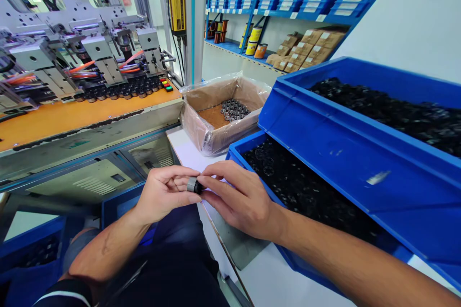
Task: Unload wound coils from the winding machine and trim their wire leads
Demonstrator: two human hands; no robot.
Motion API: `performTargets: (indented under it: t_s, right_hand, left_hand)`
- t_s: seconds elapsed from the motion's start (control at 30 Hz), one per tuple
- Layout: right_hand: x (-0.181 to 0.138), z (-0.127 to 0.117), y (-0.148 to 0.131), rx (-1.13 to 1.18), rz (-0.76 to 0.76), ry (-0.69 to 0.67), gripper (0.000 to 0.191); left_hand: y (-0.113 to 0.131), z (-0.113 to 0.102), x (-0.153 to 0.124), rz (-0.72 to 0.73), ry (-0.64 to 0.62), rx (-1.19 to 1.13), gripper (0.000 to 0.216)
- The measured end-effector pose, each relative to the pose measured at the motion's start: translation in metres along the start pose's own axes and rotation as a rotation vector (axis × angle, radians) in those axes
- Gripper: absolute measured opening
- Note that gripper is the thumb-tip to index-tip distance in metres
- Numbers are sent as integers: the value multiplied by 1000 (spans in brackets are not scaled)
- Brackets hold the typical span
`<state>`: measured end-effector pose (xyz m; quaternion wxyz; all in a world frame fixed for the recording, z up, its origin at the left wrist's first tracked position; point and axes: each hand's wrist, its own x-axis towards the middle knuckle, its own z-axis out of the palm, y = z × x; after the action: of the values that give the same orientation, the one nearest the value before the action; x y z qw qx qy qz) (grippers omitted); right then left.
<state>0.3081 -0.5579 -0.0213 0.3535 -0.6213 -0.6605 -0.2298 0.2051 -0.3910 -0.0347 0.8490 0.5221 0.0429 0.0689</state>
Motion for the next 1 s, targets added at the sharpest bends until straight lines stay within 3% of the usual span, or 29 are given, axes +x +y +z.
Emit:
performTargets:
  t_s: [0.43,0.7,0.87,1.0]
  right_hand:
    - [0,0,-1,-25,15,3,23]
    - [1,-4,-1,-151,-140,9,16]
    - [3,-5,-3,-163,-174,-14,12]
    - [3,-2,-5,-208,-167,-19,18]
  left_hand:
    - [4,1,-1,-40,2,-72,41]
    - [5,-4,-2,-120,-44,-42,49]
    - [3,-5,-1,-156,-19,15,47]
    - [-7,0,3,-116,-34,-78,49]
